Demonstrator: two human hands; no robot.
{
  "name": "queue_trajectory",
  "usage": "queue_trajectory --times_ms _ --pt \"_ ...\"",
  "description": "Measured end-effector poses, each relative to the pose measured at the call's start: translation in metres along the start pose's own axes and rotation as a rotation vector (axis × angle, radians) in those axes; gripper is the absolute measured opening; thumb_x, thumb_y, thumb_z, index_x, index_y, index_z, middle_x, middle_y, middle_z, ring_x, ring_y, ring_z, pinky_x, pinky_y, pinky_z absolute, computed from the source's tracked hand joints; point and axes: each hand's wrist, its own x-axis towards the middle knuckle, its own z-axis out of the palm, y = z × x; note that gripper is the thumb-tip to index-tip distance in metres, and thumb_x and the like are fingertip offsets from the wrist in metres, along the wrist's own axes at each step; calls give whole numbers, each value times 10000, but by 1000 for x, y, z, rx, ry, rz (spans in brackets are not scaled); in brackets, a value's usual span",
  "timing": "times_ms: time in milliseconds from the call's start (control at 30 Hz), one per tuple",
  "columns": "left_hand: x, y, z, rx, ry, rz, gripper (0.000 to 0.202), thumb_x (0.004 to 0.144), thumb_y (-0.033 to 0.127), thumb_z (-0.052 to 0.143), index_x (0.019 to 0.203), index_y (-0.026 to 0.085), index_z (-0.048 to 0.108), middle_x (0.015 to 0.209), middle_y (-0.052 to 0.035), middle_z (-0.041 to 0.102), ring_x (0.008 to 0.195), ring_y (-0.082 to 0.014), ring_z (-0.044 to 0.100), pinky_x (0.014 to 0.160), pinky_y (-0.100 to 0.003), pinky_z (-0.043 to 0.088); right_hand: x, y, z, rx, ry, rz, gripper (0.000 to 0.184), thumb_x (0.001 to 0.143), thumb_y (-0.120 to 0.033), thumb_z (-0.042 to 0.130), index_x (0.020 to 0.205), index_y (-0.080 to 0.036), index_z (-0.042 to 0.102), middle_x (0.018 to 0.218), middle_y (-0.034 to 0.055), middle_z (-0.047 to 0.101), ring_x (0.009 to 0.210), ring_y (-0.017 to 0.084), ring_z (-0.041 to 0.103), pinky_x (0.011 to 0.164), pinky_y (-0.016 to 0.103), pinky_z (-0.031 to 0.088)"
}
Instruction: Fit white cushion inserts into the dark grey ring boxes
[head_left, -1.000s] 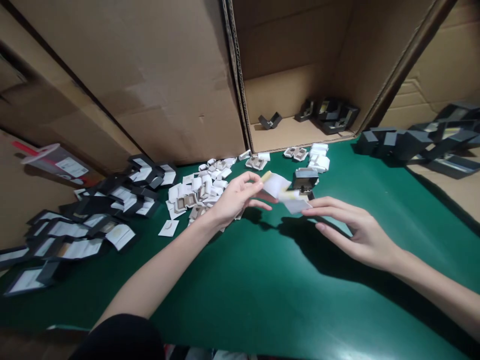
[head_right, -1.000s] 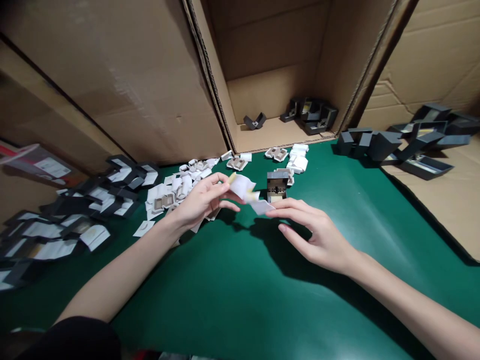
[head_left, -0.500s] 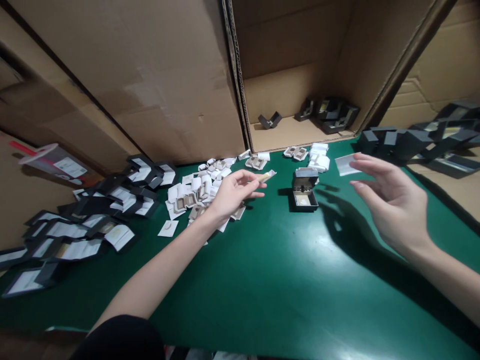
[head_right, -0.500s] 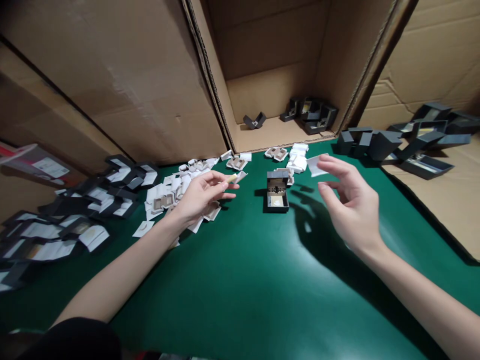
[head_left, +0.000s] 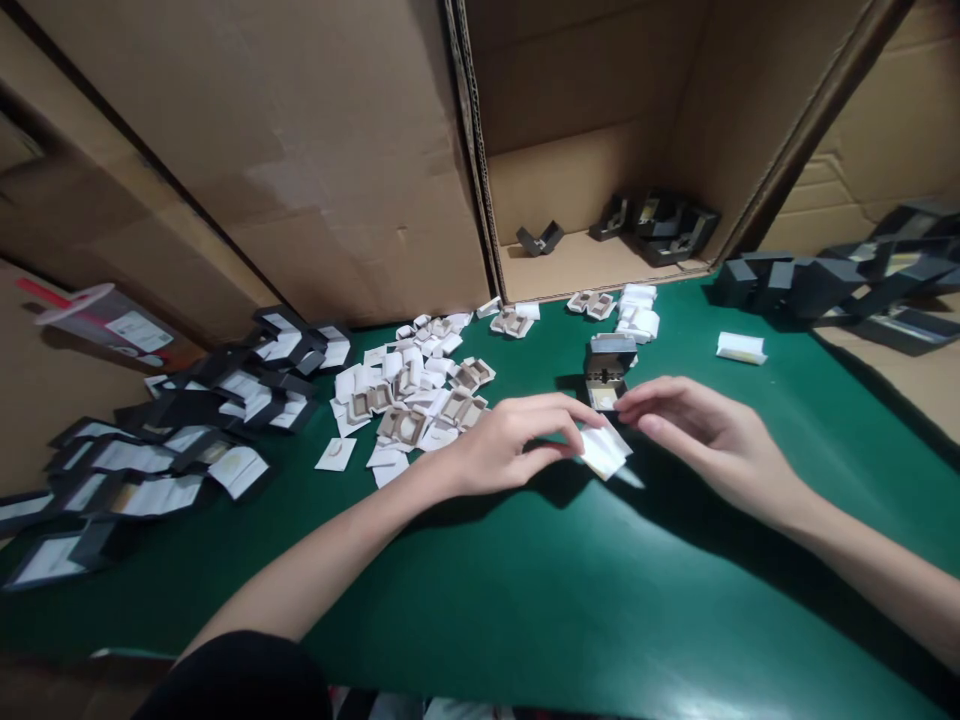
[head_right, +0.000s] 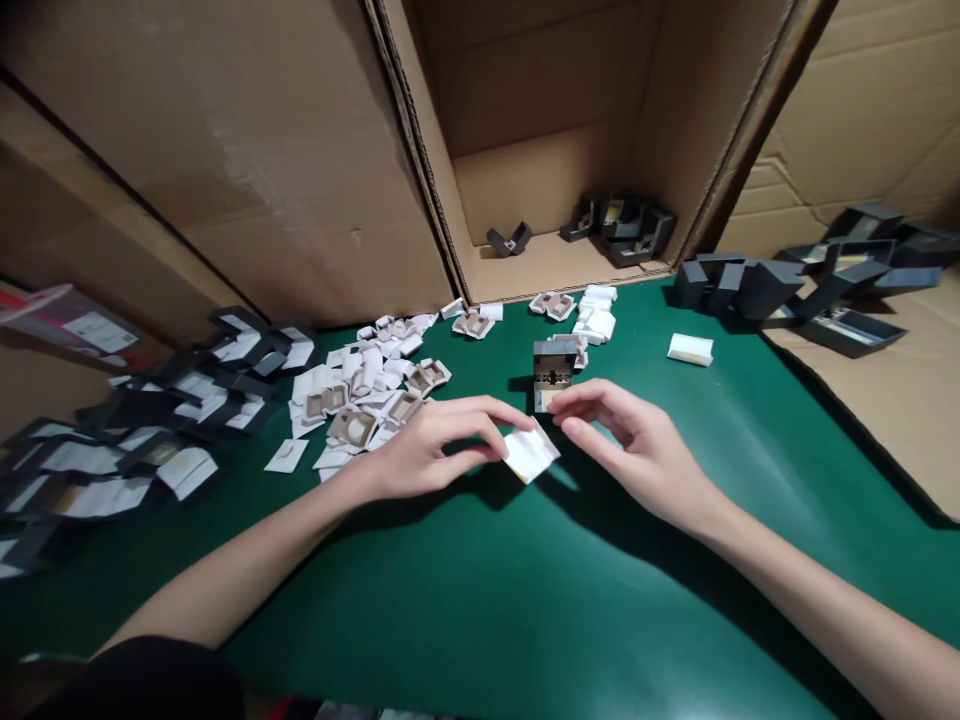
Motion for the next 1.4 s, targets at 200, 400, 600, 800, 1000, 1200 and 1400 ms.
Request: queue_trajectory --times_ms 200,400,600,800,1000,1200,1400 --pt "1 1 7 45 -8 100 210 878 233 478 849 123 655 1276 -82 571 1195 -123 547 1027 -264 478 -1 1 9 251 -188 146 341 851 -346 651 1139 -202 537 964 75 648 851 165 645 730 283 559" --pt "-2 -5 12 58 144 18 207 872 238 492 916 149 673 1298 -75 541 1241 -123 522 1076 -279 465 -1 -2 5 254 -289 243 240 822 -372 682 913 -169 593 842 51 587 754 142 582 677 268 513" --pt "-5 -16 29 142 232 -38 321 879 258 478 1181 168 537 1301 -82 534 1251 -115 506 1100 -295 456 3 -6 -1 211 -274 149 250 842 -375 654 719 -163 606 813 48 554 712 127 564 667 250 500" --pt "-9 -34 40 548 -18 26 465 906 262 387 1364 187 416 1494 -73 330 1441 -209 289 1182 -440 362 8 7 -18 313 49 75 111 848 -308 624 754 -257 653 846 39 566 770 172 575 699 331 538" --pt "-10 -35 42 565 -93 32 406 914 294 373 1287 225 516 1513 -77 283 1451 -234 277 1200 -469 332 9 20 -22 234 250 120 68 815 -299 663 855 -294 717 947 38 618 835 194 602 782 376 553" --pt "-10 -34 43 626 -40 108 375 902 256 385 1224 193 565 1469 -84 357 1405 -210 355 1186 -405 383 7 15 -14 -151 169 -67 143 872 -314 604 922 -272 731 944 39 615 859 164 601 735 289 508" --pt "-10 -35 44 658 1 209 342 886 221 397 1154 156 601 1427 -88 416 1376 -184 399 1163 -330 429 7 12 -9 -234 81 -200 194 893 -224 558 1004 -280 707 986 46 614 878 167 596 736 299 509"
